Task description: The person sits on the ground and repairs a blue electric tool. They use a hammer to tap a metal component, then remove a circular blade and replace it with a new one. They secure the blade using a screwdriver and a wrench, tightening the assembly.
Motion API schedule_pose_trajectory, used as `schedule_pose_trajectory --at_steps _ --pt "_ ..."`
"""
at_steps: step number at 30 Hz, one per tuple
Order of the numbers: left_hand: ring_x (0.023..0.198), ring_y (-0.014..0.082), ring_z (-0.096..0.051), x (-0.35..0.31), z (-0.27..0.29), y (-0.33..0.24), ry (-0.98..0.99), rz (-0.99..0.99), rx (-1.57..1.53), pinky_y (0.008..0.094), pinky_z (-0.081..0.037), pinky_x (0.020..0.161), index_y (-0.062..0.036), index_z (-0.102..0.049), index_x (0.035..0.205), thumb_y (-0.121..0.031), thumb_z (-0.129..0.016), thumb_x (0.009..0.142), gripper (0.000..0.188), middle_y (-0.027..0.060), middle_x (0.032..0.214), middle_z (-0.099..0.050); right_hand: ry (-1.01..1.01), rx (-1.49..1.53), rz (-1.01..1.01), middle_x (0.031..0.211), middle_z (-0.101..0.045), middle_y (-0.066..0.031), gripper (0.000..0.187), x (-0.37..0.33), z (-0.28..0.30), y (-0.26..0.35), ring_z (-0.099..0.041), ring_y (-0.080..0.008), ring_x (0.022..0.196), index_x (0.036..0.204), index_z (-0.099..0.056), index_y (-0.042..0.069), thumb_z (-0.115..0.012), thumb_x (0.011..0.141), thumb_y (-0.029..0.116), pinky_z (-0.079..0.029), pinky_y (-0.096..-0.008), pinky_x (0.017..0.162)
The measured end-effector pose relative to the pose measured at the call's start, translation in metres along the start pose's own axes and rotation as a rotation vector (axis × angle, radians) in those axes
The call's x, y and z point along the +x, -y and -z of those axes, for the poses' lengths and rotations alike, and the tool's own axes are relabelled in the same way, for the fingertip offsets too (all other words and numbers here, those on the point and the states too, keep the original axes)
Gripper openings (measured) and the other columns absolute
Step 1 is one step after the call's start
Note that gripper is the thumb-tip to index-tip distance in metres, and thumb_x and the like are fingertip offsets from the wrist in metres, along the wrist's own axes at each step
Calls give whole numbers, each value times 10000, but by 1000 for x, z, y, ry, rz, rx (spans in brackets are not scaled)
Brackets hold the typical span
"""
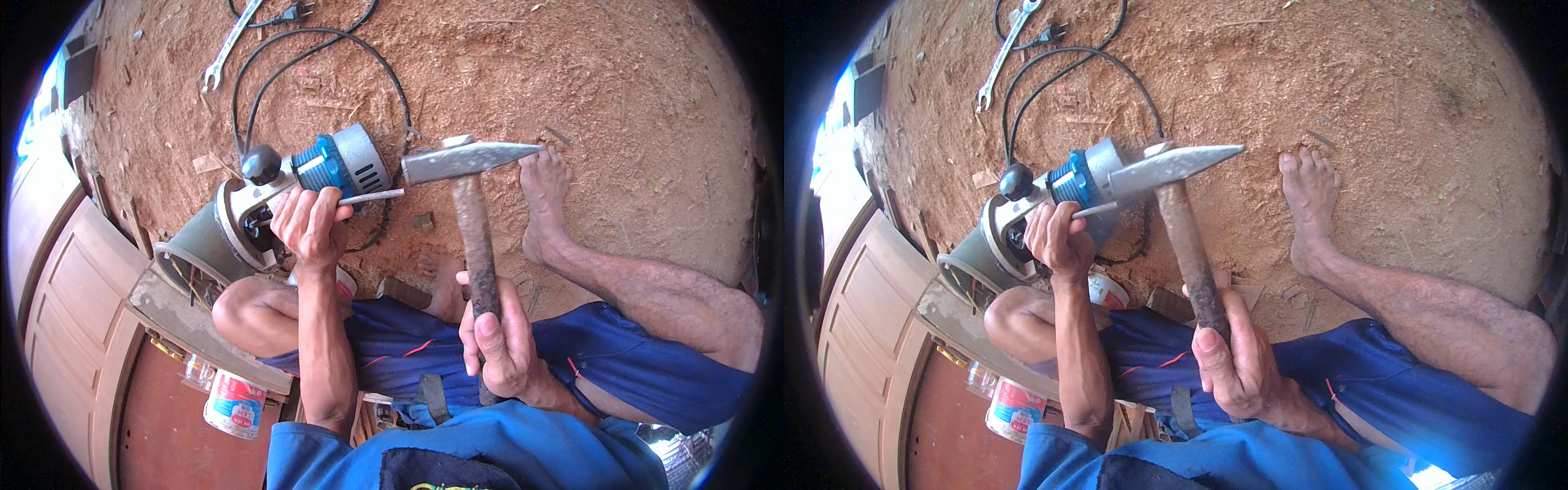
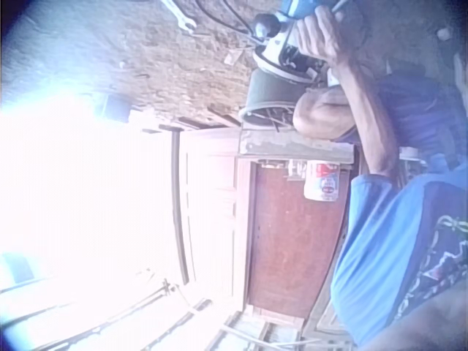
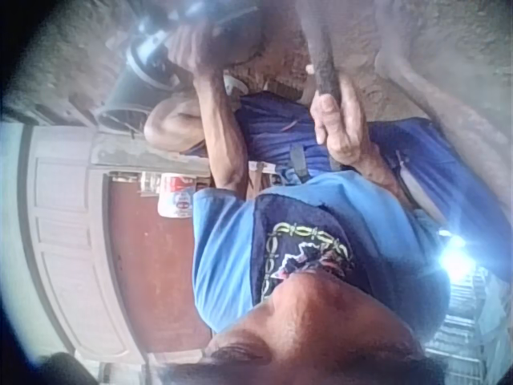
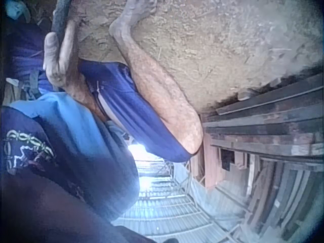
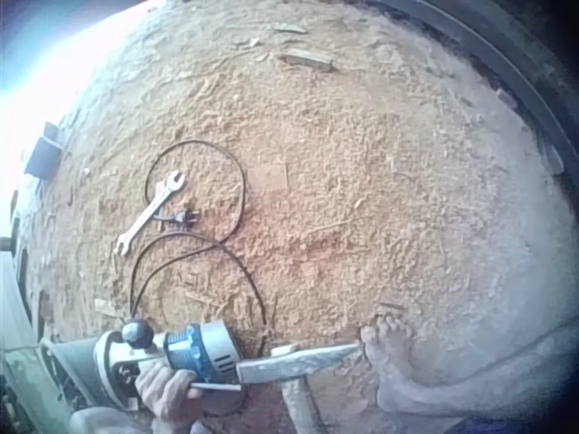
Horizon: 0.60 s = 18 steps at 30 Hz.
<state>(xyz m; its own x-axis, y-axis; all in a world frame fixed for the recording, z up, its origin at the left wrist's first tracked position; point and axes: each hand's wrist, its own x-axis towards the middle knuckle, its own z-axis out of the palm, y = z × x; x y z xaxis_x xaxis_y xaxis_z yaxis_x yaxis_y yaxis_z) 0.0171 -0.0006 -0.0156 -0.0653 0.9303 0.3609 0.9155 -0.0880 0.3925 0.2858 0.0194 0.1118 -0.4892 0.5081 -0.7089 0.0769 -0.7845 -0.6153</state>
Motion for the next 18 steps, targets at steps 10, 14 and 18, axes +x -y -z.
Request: schedule_pose_trajectory --at_steps 10,14,18 --pt "509 216 -462 -3 -2 3 -20 -32 63 356 -343 489 -72 -601 759 -433 -598 1007 439 41 591 -402 -127 16 51 681 -497 -34 462 -7 -6 -9 -438 -77 450 1296 -426 -31 -410 1104 389 -396 -224 440" --pt "503 231 -489 -2 1 3 18 -54 67 362 -345 485 -52 -592 814 -393 -549 1058 421 60 595 -470 -58 -195 -1 696 -527 -56 409 -6 -2 -13 -497 -99 484 1278 -455 -30 -439 1094 334 -429 -268 471" --pt "501 235 -482 -3 1 5 31 -64 60 370 -341 486 -52 -589 813 -378 -554 1058 410 61 597 -471 -98 -79 -39 755 -563 -89 402 -11 1 -12 -536 -114 504 1293 -475 -18 -444 1093 329 -459 -280 485"
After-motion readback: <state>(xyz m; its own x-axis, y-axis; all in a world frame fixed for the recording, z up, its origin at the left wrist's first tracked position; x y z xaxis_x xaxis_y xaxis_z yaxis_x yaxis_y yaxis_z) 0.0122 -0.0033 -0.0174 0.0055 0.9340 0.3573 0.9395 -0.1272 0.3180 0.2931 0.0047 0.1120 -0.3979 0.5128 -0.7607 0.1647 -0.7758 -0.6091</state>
